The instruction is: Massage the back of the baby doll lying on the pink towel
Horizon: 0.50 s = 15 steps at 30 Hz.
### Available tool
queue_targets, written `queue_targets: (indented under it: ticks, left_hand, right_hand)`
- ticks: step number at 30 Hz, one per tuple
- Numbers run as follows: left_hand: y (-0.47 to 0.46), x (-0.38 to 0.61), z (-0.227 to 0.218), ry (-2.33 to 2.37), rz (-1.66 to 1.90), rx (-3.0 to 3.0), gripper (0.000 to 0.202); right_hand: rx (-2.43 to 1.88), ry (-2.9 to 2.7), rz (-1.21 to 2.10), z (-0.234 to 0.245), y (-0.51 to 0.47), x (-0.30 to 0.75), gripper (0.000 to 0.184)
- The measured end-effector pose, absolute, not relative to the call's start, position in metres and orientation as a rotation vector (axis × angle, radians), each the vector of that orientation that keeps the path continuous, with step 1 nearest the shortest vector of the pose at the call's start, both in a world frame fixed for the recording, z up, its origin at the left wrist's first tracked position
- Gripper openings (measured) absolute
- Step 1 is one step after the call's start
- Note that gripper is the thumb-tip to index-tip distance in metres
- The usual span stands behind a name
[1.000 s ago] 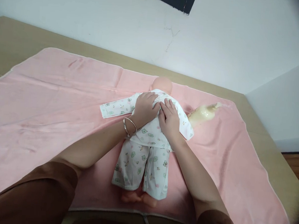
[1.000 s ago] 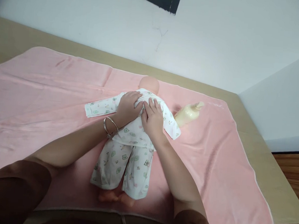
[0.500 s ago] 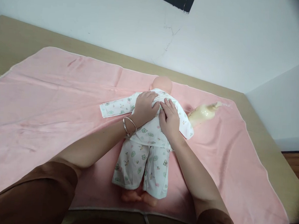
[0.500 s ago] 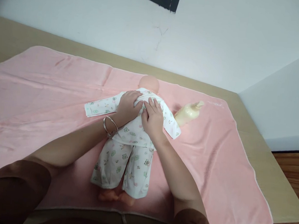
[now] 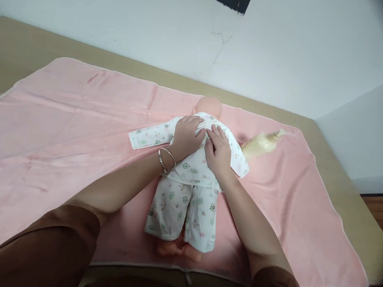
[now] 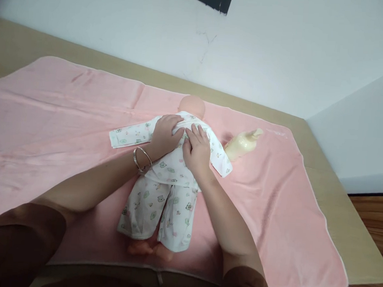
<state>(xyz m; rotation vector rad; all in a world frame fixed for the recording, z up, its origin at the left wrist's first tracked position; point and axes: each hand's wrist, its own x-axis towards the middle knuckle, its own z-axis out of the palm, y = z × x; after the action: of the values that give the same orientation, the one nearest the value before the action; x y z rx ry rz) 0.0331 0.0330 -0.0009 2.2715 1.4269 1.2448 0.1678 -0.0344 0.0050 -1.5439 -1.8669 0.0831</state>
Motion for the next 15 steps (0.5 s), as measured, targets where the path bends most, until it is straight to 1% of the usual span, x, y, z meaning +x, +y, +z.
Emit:
queue_targets:
  ticks: [15]
  left_hand:
    - [0.0330,0.0337,-0.0012,1.419,1.238,2.251,0.030]
  right_hand:
    - [-1.554,-1.868,0.089,0.0051,-0.0345,0.1682,0.043]
